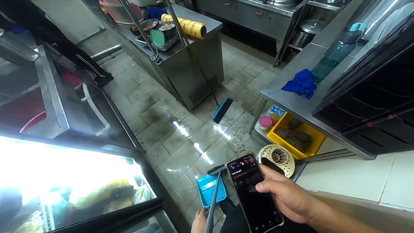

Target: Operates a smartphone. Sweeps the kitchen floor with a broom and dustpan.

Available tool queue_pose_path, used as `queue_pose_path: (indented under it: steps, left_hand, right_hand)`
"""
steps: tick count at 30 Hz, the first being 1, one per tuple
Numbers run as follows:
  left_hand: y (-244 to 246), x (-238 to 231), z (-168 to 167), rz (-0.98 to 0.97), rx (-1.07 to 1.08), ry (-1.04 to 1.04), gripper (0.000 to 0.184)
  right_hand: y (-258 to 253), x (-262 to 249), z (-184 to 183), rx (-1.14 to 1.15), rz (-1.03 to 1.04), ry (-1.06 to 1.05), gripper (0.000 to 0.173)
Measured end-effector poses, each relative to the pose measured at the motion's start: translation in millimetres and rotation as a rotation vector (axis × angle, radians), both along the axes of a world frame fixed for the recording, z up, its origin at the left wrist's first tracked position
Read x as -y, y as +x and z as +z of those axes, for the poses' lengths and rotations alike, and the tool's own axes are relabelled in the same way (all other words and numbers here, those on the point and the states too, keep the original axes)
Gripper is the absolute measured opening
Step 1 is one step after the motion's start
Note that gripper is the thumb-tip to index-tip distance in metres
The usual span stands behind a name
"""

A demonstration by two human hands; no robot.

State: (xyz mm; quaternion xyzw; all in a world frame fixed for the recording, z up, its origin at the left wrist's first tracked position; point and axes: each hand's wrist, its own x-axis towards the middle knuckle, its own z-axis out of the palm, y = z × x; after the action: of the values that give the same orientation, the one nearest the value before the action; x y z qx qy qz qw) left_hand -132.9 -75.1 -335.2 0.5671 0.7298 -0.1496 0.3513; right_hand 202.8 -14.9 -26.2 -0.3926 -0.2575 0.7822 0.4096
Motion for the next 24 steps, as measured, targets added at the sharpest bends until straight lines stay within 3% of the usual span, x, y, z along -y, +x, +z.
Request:
queue_pose_path:
  steps: [24]
  left_hand:
    - [-2, 0, -8, 0.008, -0.060, 0.003, 0.035]
  right_hand:
    - [-6, 8, -6, -0.036, 0.061, 0.028, 0.062]
